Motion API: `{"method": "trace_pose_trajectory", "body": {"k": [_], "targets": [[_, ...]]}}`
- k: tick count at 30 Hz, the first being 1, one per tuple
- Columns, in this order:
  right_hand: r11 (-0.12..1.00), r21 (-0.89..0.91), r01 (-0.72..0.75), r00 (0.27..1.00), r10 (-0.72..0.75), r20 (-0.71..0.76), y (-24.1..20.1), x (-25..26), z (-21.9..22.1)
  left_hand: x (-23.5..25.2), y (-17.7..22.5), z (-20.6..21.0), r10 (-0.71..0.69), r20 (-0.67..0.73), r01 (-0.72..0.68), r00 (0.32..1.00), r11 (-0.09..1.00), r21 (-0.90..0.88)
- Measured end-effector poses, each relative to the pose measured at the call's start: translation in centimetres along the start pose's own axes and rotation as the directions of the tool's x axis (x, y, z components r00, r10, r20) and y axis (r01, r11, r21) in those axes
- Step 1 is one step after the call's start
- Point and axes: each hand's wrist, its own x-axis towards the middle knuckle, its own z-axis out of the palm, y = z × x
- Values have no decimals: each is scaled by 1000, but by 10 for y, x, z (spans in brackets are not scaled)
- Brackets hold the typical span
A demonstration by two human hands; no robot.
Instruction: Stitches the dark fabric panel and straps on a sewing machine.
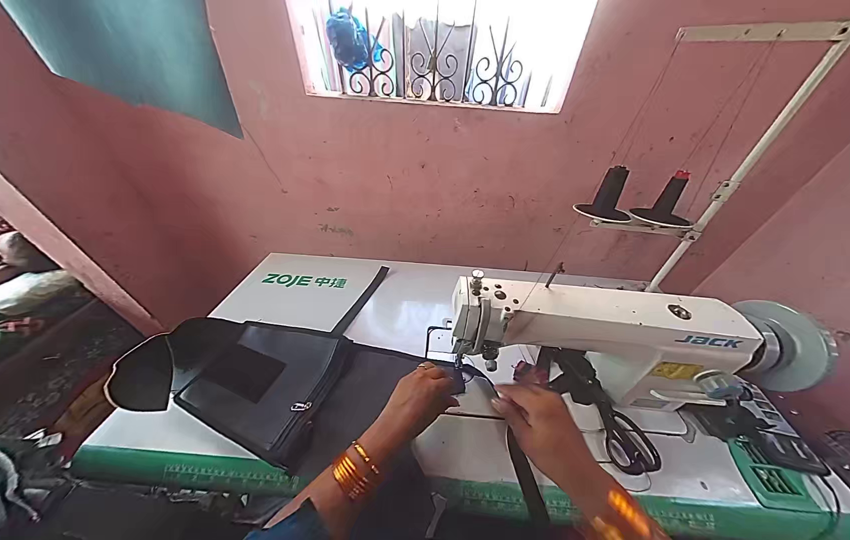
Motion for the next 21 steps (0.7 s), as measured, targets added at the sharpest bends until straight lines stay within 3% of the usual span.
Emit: {"method": "trace_pose_trajectory", "body": {"k": [2, 4, 7, 10, 12, 14, 16, 19, 21], "targets": [[943, -103, -316, 911, 332, 245, 0, 52, 30, 13, -1, 12, 37, 76, -40, 996, 998, 43], [896, -183, -405, 836, 444, 323, 16, 81, 64, 18, -3, 20, 73, 81, -84, 994, 987, 140], [916, 24, -401, 911, 396, 115, 36, 87, 91, 16, -1, 24, 99, -21, -94, 995, 980, 176], [872, 102, -479, 863, 446, 237, 27, 82, 72, 16, -4, 25, 3, -231, 3, 973, 1000, 25], [817, 182, -547, 812, 465, 352, 22, 64, 71, 14, -7, 30, 10, -298, -5, 955, 1000, 18], [800, 340, -494, 867, 428, 254, 16, 32, 83, 14, -3, 37, 29, -249, -11, 968, 997, 73], [890, 267, -370, 929, 346, 133, 4, 8, 90, 10, 4, 42, 5, -120, 10, 993, 992, 129], [935, 12, -355, 891, 335, 307, -15, 1, 80, 5, 8, 41, -8, -130, 24, 991, 992, 121], [916, 39, -400, 857, 358, 370, -17, -3, 75, -1, 7, 46, 22, -204, 0, 979, 994, 106]]}}
